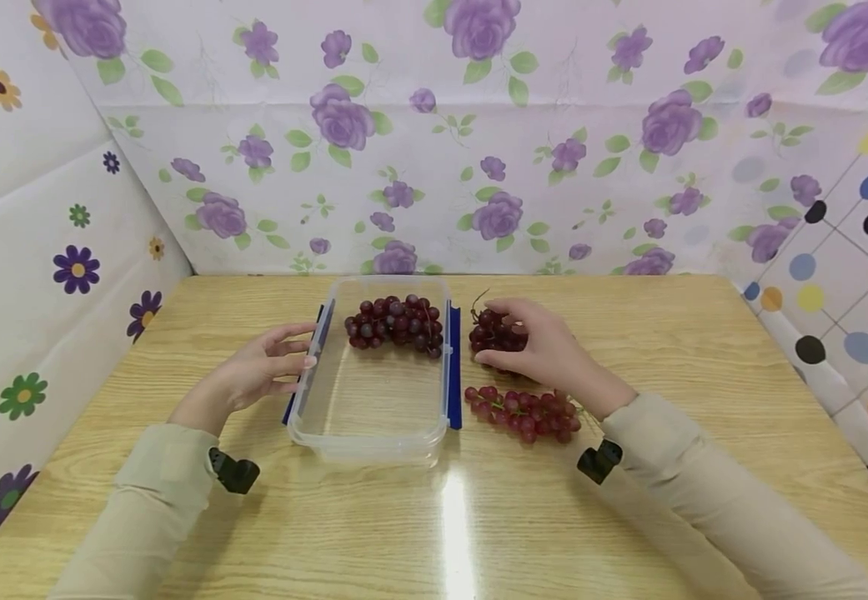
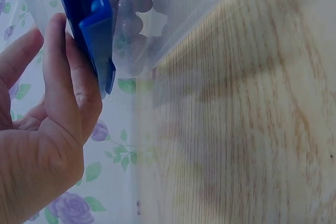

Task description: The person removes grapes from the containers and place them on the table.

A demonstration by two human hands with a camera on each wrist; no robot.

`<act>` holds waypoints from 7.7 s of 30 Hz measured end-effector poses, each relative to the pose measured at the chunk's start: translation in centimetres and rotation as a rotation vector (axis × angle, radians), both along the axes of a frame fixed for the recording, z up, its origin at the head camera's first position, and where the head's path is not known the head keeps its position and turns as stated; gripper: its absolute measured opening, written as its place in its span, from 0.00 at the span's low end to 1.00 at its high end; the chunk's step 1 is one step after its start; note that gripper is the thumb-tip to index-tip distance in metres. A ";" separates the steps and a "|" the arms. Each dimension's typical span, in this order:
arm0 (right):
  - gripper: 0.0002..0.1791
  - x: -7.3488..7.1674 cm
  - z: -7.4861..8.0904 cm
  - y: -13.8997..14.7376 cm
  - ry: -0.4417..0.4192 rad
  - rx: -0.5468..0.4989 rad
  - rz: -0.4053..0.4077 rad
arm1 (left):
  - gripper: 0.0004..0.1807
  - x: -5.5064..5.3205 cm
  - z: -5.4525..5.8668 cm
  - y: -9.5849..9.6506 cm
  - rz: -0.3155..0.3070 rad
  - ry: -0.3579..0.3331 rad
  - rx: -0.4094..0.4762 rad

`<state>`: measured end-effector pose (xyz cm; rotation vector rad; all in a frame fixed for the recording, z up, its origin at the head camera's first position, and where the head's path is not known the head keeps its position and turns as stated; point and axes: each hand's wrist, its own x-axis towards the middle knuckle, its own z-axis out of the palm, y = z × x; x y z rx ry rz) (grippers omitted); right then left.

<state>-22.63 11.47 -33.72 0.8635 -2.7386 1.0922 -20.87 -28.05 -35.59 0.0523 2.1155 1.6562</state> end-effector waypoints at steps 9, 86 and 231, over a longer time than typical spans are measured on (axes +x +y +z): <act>0.40 -0.9 0.8 -1.8 0.040 0.051 0.023 | 0.41 -0.1 -0.1 -0.2 -0.018 0.010 -0.001; 0.49 -6.1 -1.6 -13.2 0.004 0.339 0.119 | 0.41 -0.3 -0.4 -0.3 0.004 -0.012 -0.001; 0.34 -8.1 -0.1 -13.3 0.011 0.395 0.296 | 0.41 -0.6 -0.5 -0.1 -0.013 -0.019 -0.008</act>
